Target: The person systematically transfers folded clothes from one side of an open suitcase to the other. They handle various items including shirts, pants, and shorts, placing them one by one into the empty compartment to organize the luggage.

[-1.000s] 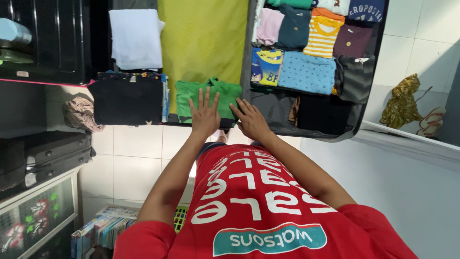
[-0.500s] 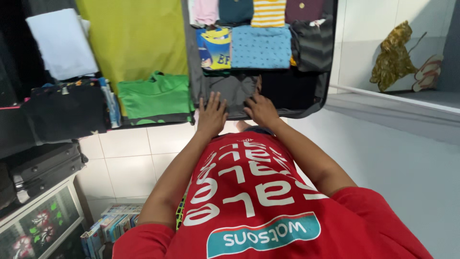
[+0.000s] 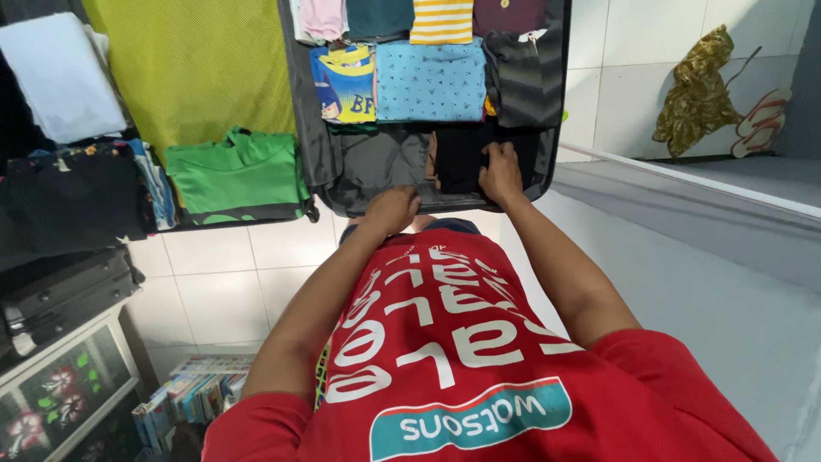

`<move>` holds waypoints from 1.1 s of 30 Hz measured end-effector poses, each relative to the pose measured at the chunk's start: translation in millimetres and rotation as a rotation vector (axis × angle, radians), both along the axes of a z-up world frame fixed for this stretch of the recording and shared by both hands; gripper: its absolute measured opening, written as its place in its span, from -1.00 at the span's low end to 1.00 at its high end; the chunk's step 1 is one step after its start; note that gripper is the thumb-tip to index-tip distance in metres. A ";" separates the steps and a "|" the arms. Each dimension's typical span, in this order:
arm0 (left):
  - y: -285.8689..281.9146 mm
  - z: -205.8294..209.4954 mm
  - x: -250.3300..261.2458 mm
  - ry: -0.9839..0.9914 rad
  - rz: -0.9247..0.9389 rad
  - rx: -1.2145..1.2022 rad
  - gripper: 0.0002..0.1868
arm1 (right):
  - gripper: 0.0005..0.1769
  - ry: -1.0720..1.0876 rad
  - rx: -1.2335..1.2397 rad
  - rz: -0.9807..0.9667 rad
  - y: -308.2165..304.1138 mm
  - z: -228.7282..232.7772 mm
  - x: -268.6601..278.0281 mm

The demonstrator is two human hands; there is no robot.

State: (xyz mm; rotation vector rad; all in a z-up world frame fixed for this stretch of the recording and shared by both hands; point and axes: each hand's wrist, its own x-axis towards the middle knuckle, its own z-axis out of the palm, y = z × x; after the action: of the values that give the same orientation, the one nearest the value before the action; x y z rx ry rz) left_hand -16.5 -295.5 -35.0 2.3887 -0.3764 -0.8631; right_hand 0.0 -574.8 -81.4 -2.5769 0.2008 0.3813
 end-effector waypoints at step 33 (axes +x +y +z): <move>-98.8 -126.1 43.7 0.854 1.014 -0.879 -0.61 | -0.45 -0.034 0.079 0.068 -6.6 19.6 -5.2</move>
State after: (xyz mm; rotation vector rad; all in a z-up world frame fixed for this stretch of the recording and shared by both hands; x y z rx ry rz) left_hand 27.2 -394.3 -161.1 0.9899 0.6317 -0.8378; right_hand -5.2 -581.4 -61.8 -2.5146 0.0846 0.3632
